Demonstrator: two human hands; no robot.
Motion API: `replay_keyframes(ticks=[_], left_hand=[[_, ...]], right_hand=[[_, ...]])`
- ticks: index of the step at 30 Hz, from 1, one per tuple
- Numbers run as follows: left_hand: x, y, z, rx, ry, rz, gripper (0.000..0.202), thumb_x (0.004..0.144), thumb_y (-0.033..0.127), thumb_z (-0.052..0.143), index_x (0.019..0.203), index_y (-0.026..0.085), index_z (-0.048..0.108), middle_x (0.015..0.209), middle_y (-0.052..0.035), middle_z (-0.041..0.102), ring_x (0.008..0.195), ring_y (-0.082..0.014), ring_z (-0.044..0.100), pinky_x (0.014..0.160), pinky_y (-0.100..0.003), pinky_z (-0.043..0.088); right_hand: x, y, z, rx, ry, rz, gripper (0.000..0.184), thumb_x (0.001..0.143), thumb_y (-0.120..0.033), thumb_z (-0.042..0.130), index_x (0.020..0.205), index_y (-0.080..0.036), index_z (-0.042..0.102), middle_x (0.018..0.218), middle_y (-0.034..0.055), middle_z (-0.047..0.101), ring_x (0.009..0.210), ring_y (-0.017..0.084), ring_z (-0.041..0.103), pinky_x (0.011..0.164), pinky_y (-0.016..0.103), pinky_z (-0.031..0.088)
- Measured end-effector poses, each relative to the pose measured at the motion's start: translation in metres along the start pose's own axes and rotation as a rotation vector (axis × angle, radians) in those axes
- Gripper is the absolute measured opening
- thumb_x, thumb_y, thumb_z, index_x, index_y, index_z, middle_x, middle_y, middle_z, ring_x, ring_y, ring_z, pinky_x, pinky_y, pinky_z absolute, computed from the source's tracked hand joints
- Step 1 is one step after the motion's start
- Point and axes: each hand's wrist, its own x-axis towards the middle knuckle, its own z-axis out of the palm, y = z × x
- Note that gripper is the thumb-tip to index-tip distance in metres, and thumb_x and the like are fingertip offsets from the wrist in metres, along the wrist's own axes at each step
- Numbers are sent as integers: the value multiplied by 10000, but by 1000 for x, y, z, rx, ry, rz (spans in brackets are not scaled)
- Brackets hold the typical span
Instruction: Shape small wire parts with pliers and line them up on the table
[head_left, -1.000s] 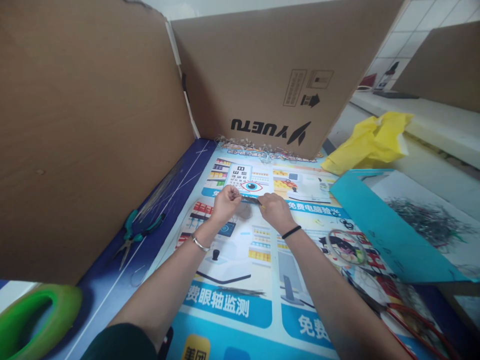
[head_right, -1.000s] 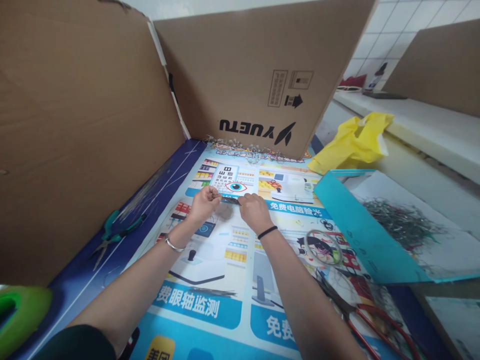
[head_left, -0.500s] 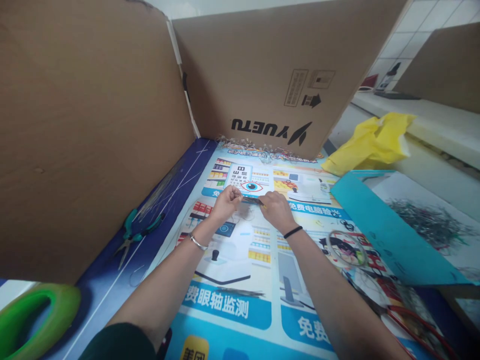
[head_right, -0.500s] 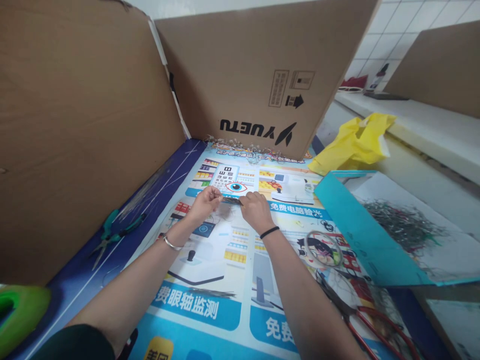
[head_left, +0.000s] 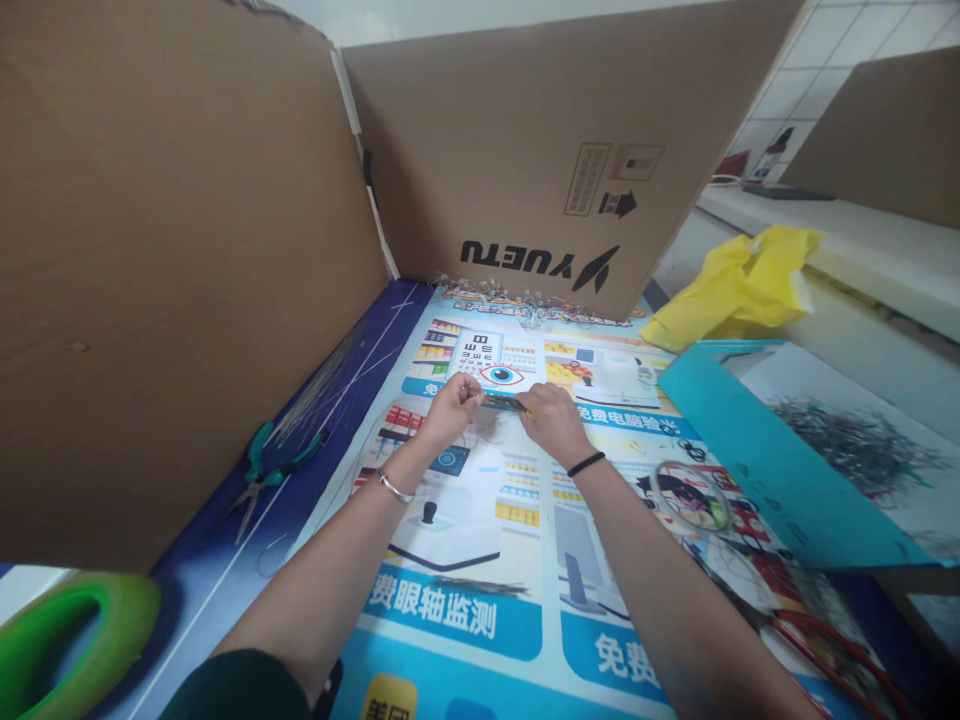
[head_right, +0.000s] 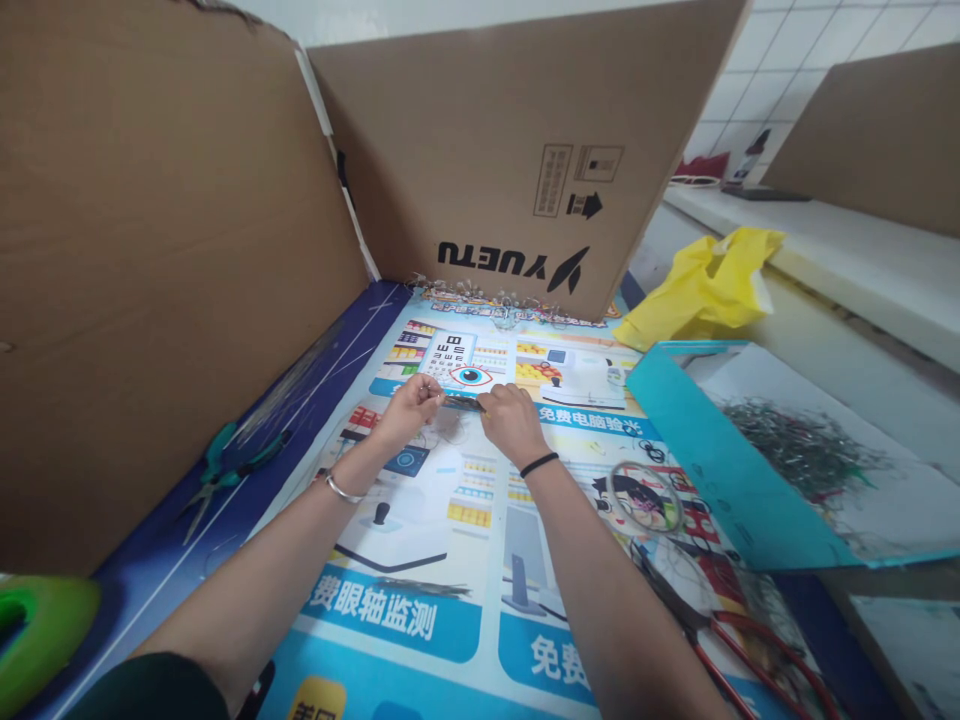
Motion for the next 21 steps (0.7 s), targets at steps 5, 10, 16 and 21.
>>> replay_keyframes(ticks=[5,10,16,21], left_hand=[[0,-2,0,8,-22,-16,128,711,189,532,794,183,434,652,42,543,439,-40,387,434,-178,293],[0,0,0,15,-22,-21,119,714,187,526,788,183,432,638,45,537,430,-41,381,424,-180,286],[-1,1,1,-15,-14,-49,148,695,186,551,789,186,437,644,45,564,428,-40,390,425,-178,288],[0,2,1,-19,-1,-50,148,686,183,558,781,186,445,647,47,568,433,-40,406,430,-177,310]], right_hand=[[0,-1,-3,-12,-22,-2,210,812,-219,484,934,-191,652,838,66,594,835,191,468,758,295,288],[0,-2,-4,-26,-29,-3,185,805,-220,497,906,-197,650,826,52,602,821,180,485,742,285,299],[0,-2,-4,-3,-48,9,196,820,-231,484,908,-201,657,825,50,619,800,171,506,722,270,318],[0,-1,-2,7,-26,7,206,826,-238,473,900,-201,662,823,49,625,805,173,518,732,265,335]])
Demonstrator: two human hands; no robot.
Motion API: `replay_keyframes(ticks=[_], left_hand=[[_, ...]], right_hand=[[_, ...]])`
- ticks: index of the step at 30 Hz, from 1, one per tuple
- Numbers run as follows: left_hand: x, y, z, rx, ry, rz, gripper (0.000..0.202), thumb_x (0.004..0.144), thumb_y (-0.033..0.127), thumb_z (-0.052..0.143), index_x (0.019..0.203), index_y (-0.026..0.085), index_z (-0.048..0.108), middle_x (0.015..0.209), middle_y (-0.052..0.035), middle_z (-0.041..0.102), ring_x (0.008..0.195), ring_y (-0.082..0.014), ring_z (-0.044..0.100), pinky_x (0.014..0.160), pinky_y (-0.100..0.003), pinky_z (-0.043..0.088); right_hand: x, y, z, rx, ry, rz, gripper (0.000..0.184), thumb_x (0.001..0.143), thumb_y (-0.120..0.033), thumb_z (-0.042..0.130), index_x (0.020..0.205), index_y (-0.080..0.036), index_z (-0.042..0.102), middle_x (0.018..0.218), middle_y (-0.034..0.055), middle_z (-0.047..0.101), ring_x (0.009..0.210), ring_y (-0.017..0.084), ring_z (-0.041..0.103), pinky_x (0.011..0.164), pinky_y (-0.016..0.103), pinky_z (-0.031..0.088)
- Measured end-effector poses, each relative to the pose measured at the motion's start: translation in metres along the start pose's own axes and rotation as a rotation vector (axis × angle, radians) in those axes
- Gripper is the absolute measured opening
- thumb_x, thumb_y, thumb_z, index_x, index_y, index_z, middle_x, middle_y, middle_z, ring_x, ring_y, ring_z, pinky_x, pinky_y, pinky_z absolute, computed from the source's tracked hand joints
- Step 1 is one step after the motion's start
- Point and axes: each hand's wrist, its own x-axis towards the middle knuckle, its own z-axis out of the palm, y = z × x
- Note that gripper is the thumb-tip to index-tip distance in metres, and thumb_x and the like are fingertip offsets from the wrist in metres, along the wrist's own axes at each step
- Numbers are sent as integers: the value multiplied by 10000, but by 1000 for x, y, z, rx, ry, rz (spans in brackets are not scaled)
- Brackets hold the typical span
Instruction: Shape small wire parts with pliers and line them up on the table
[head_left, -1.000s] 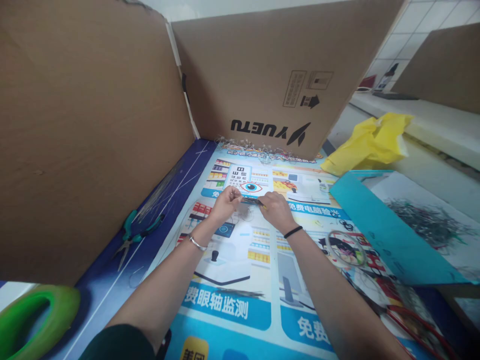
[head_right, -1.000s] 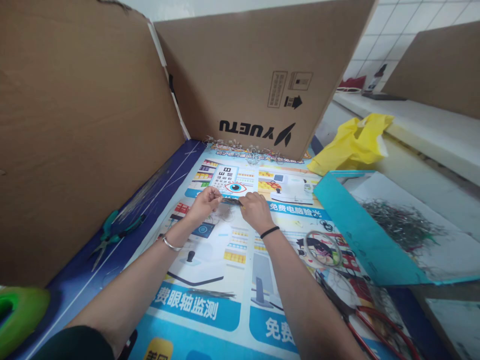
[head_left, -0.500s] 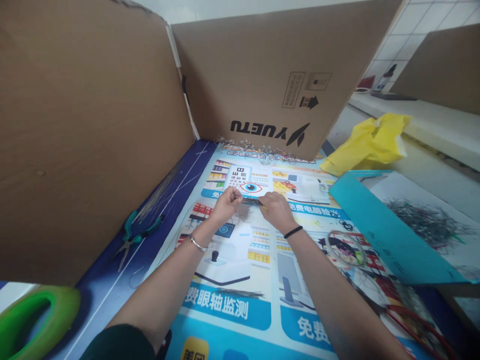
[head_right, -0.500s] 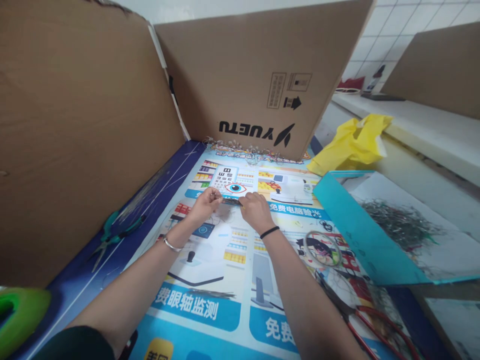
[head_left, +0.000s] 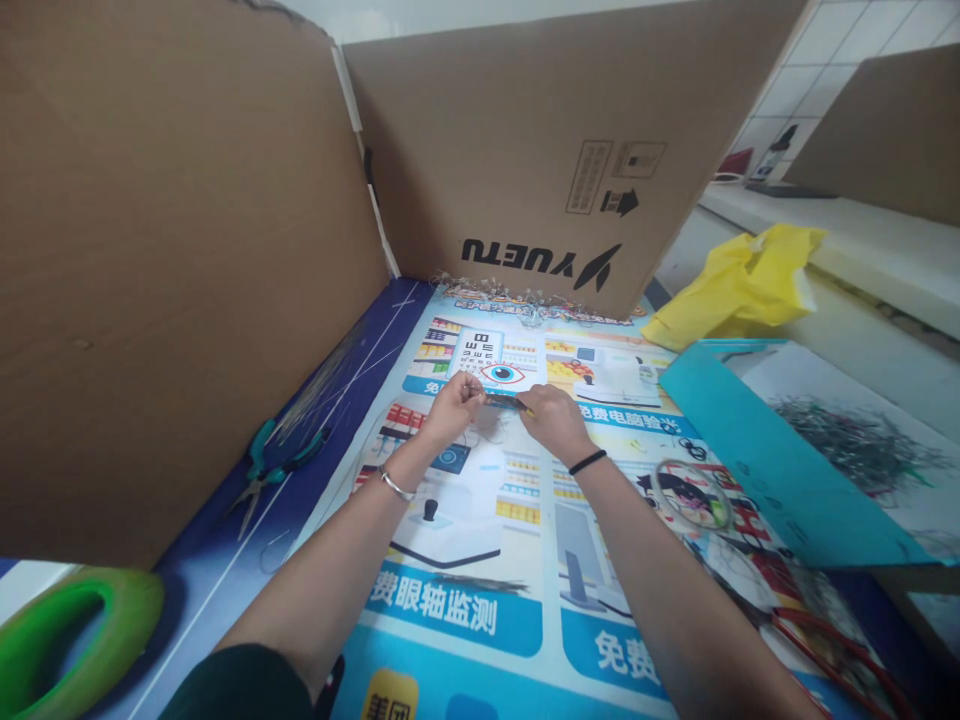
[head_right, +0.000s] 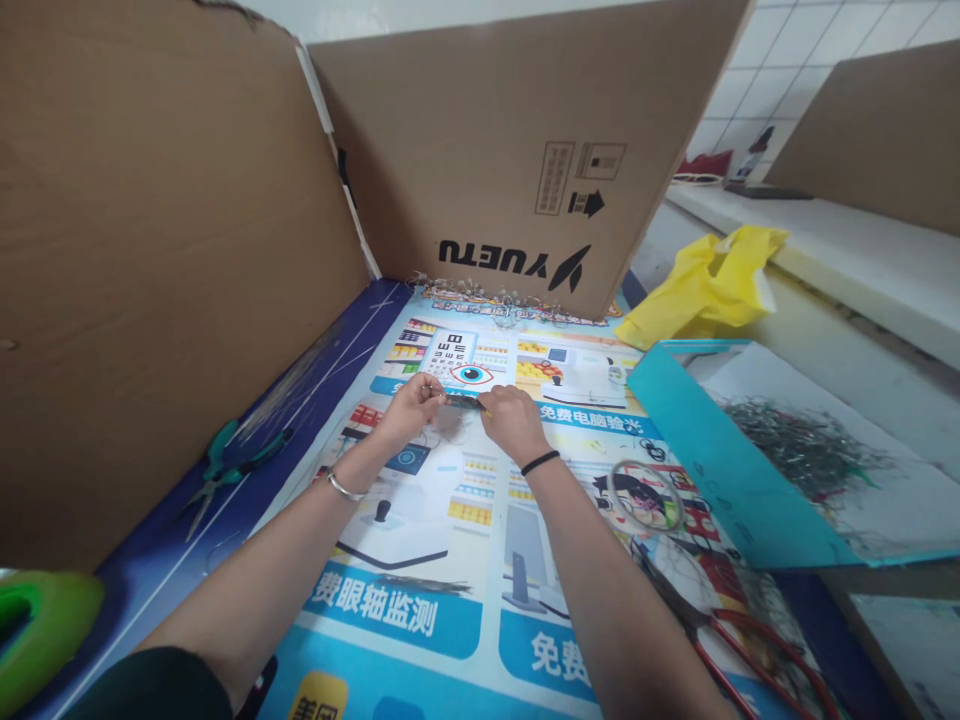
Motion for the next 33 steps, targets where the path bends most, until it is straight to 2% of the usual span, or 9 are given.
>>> replay_keyframes(ticks=[8,13,18,23,27,33], left_hand=[[3,1,-3,20,49,53,134,664,183,588,740,181,477,555,70,486,424,-48,421,428,-181,331],[8,3,-9,-60,199,85,157,663,194,603,736,176,465,587,51,533,417,-44,431,424,-183,325],[12,7,-17,-133,369,167,178,661,195,614,769,173,474,662,37,571,445,-37,456,454,-177,356],[17,15,-29,-214,556,248,185,688,191,606,789,176,451,684,37,567,441,-29,447,459,-175,375],[17,18,-33,-244,662,284,184,692,190,614,779,174,453,679,44,541,438,-25,444,449,-171,370],[17,17,-32,-233,699,296,172,703,184,607,777,174,453,660,52,533,431,-25,441,446,-172,370]], right_hand=[[1,-1,6,31,57,35,208,834,-247,460,882,-200,657,833,52,623,837,176,520,753,263,340],[2,1,11,139,91,107,185,819,-231,474,922,-191,623,851,42,629,843,164,531,752,252,352],[3,-2,10,195,68,185,134,807,-264,499,874,-193,591,832,30,616,805,152,540,690,242,358],[2,-18,-5,137,-81,105,258,796,-435,556,922,-214,601,908,37,613,816,158,554,648,241,341],[-1,-36,-19,42,-223,-17,263,798,-456,556,909,-225,614,876,36,616,780,159,557,602,246,309],[-3,-48,-27,-94,-233,-120,242,814,-424,542,862,-203,629,858,61,609,808,183,546,650,275,319]])
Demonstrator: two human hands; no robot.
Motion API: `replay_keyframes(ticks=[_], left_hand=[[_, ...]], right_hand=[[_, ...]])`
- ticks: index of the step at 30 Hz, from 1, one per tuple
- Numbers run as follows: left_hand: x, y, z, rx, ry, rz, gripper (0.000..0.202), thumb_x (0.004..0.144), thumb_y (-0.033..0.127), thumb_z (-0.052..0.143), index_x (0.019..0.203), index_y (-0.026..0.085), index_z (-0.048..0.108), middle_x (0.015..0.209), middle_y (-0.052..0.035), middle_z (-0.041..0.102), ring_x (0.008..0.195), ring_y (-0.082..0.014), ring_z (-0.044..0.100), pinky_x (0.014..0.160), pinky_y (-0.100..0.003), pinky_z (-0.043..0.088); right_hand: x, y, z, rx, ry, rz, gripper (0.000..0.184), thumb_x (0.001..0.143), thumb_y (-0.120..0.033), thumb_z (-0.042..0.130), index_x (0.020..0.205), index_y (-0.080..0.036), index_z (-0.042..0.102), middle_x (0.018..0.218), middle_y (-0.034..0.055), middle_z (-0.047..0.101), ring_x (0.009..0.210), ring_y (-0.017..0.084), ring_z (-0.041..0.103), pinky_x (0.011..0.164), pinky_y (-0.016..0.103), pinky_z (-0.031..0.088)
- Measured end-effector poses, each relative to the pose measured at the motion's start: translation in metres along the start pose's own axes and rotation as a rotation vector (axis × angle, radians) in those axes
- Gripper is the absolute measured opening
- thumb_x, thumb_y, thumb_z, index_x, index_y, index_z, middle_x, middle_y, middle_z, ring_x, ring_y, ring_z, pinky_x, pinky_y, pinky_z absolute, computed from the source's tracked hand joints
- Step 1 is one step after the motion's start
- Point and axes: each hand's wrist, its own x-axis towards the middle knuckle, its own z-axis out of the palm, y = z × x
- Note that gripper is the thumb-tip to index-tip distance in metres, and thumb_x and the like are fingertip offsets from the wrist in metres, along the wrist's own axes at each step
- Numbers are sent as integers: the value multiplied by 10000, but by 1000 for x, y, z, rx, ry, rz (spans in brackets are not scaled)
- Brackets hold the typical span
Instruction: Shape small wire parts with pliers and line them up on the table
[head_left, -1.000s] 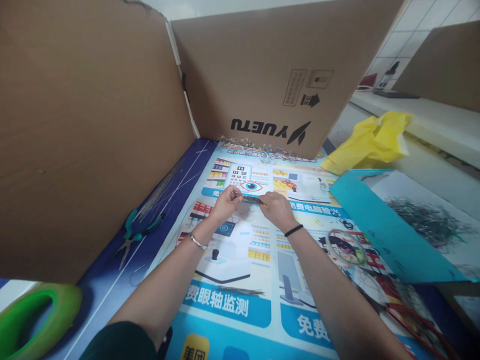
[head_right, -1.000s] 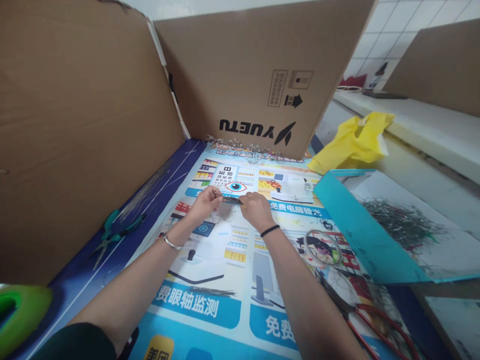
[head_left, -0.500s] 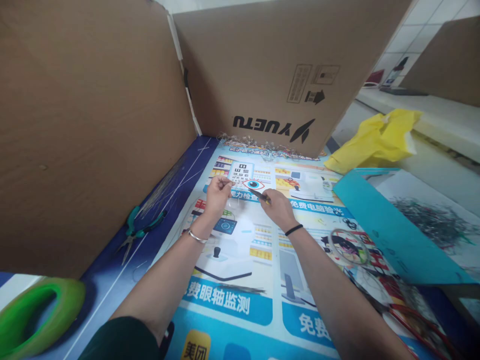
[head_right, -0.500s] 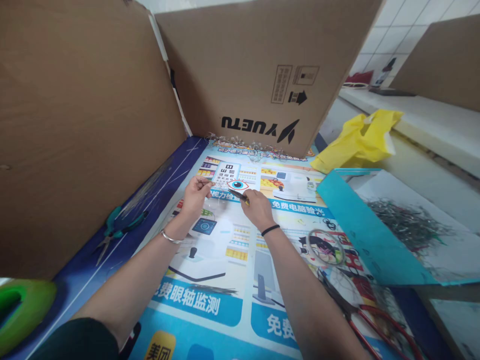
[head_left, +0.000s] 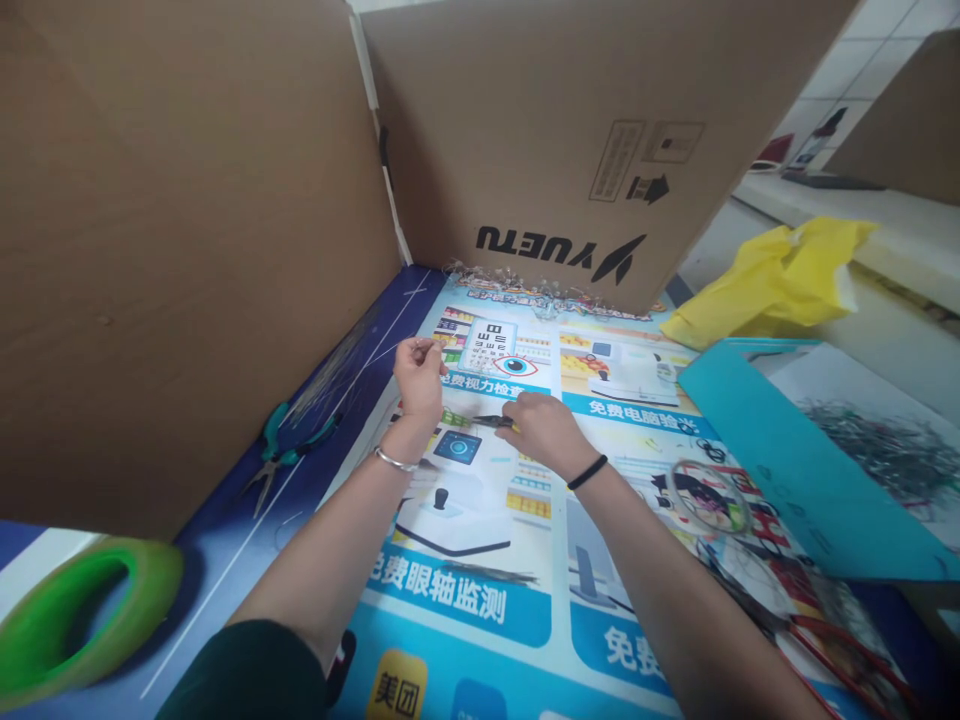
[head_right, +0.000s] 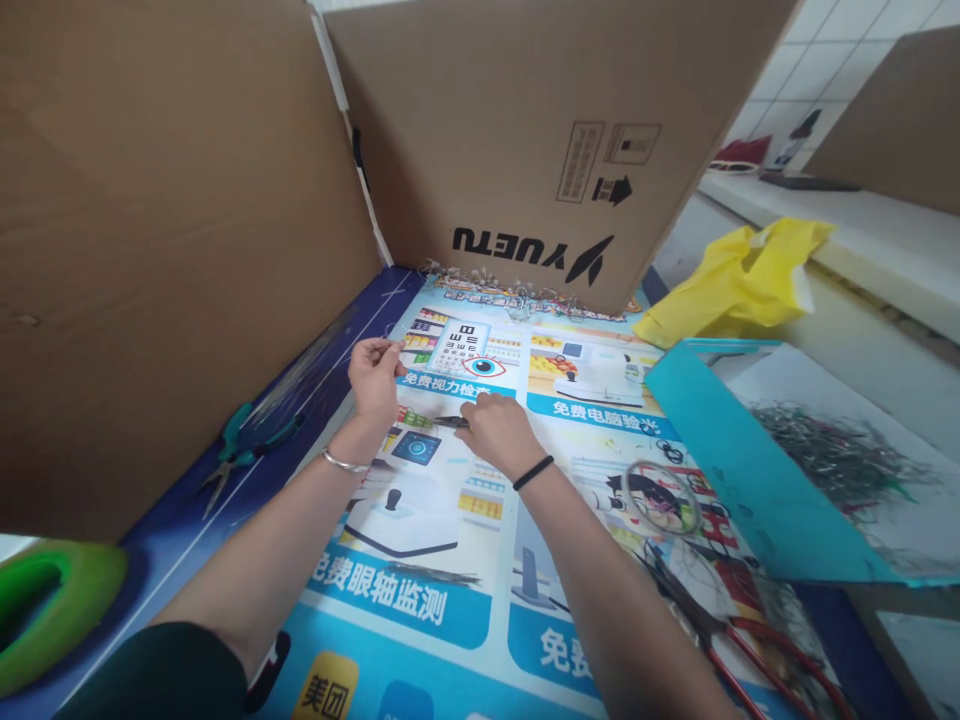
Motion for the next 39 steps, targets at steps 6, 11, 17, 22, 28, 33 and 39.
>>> replay_keyframes(ticks=[6,11,17,22,28,33,39], left_hand=[[-1,-5,0,-20,-18,-8,170,700,173,613,771,172,458,659,53,529,428,-26,444,437,-172,368],[-4,-6,1,-30,-32,-26,157,705,158,610,768,166,467,658,48,533,432,-23,444,435,-167,360],[-8,-6,3,-50,-52,-24,157,707,155,608,761,169,460,668,48,537,431,-23,438,437,-170,354],[-8,-7,2,-54,-81,-38,165,702,166,611,769,171,460,675,42,548,439,-30,438,441,-177,359],[-7,-5,1,-67,-110,-65,172,690,171,620,755,171,461,642,48,531,448,-35,440,455,-182,354],[-12,0,1,-99,-312,-264,214,654,208,665,764,171,486,673,27,565,565,-66,524,513,-186,379],[-15,3,-2,-63,-564,-458,250,604,219,707,750,167,512,753,1,610,767,-122,600,659,-225,430]], right_hand=[[1,-6,-1,-34,-11,-29,230,835,-380,519,882,-188,636,865,77,604,839,192,533,696,301,318],[-2,-16,-3,-82,14,-49,201,843,-309,506,828,-167,647,839,105,614,887,235,518,706,333,306],[-2,-21,-1,-92,2,-14,212,861,-228,460,778,-169,646,792,99,626,813,222,531,657,321,296],[-1,-20,0,-75,22,-32,205,850,-237,485,753,-158,647,783,98,637,788,211,538,642,313,294],[-1,0,-3,-108,20,-21,206,838,-269,515,729,-159,651,782,92,645,762,206,544,625,306,287],[-2,28,-6,-177,64,132,219,831,-326,533,774,-155,658,792,101,639,768,212,545,628,304,276],[-2,36,-8,-190,94,198,230,850,-322,502,801,-156,654,816,101,635,796,209,536,648,306,270]])
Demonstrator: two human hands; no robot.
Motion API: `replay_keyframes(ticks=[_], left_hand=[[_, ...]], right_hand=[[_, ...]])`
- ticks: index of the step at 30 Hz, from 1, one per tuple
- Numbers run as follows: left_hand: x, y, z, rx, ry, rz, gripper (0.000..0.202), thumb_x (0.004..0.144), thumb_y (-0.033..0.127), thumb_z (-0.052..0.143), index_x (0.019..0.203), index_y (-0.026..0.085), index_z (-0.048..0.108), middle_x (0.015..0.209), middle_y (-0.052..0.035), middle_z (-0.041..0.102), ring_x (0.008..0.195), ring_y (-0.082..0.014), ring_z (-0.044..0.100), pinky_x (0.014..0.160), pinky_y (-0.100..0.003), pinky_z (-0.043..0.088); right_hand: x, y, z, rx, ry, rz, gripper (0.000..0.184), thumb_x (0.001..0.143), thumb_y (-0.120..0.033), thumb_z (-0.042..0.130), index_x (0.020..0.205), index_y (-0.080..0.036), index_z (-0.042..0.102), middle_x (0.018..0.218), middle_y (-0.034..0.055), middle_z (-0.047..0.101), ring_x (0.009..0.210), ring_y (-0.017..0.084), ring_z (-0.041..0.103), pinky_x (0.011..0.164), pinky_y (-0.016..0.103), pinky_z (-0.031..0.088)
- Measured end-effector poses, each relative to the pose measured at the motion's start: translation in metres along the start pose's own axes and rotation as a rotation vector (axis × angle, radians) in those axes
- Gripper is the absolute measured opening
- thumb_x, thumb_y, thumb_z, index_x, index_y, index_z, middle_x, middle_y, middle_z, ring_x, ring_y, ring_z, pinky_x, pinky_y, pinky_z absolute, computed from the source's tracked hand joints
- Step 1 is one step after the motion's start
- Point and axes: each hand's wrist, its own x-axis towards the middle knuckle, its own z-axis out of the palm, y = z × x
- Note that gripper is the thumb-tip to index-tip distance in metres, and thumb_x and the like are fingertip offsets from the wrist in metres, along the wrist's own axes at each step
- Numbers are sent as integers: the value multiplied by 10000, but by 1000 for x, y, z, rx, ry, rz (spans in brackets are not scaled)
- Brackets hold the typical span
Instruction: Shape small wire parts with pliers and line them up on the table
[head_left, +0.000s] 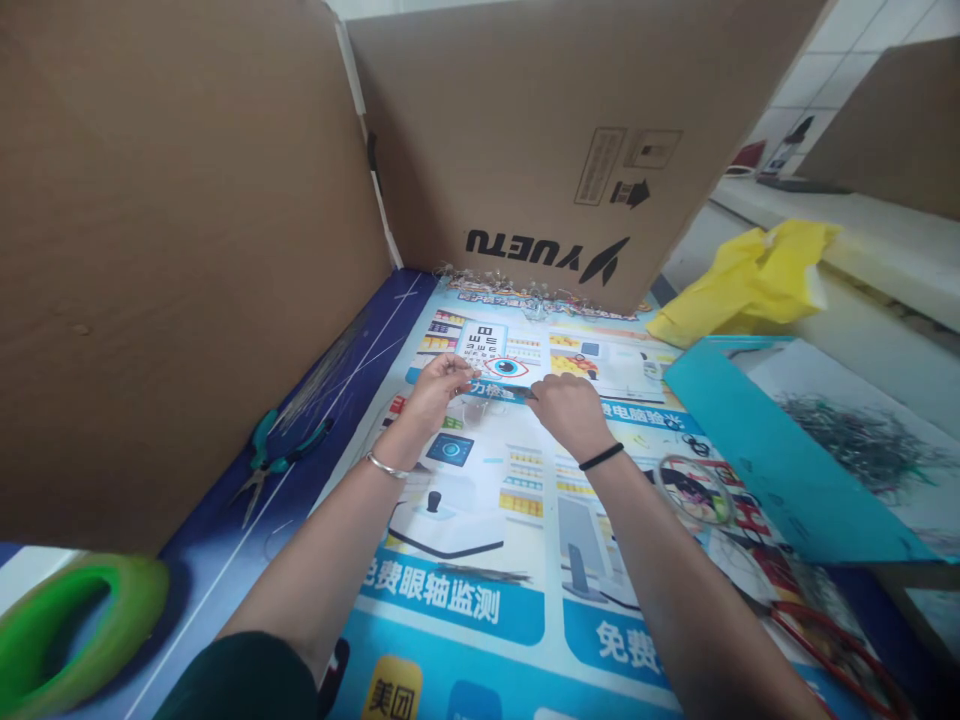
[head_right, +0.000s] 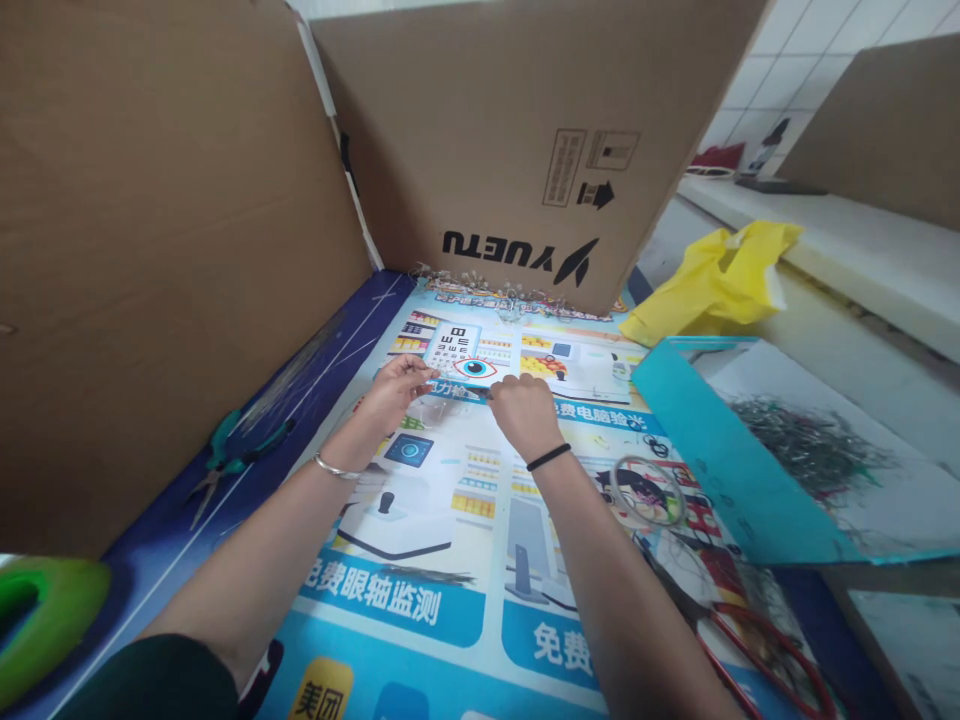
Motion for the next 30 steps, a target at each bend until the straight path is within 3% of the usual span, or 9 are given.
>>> replay_keyframes(ticks=[6,11,17,20,25,30], left_hand=[[-3,1,5,94,-85,-152,256,579,190,720,722,156,510,679,-5,613,699,-136,609,635,-241,414],[-4,-4,8,86,-134,-149,247,582,189,725,691,150,506,613,13,586,677,-138,620,626,-235,411],[-4,-4,6,-38,-158,-173,253,600,175,727,732,146,514,667,-13,640,683,-123,629,644,-224,435],[-6,1,4,-124,-190,-182,255,617,163,726,764,149,517,715,-22,654,712,-118,632,650,-213,448],[-9,5,3,-248,-236,-192,254,630,152,719,792,163,523,730,-15,639,726,-116,628,666,-221,475],[-10,5,5,-319,-221,-174,231,639,155,712,770,165,521,711,0,619,702,-102,618,655,-214,482]], right_hand=[[0,-3,-5,9,34,15,247,858,-339,488,851,-152,650,840,111,631,828,224,523,669,315,271],[0,-5,-8,41,56,-8,272,871,-327,452,847,-145,652,844,120,631,831,224,517,675,323,272],[1,-5,-3,132,83,4,266,856,-352,474,874,-160,658,849,109,636,835,209,519,703,307,298],[5,-1,9,352,87,89,273,841,-394,482,868,-184,653,804,65,623,770,170,517,647,270,304],[9,7,30,1055,12,164,372,779,-520,503,669,-173,580,579,-36,463,566,100,396,529,235,259],[4,4,28,1448,-97,144,378,726,-532,563,761,-158,611,608,-47,432,579,82,335,544,228,251]])
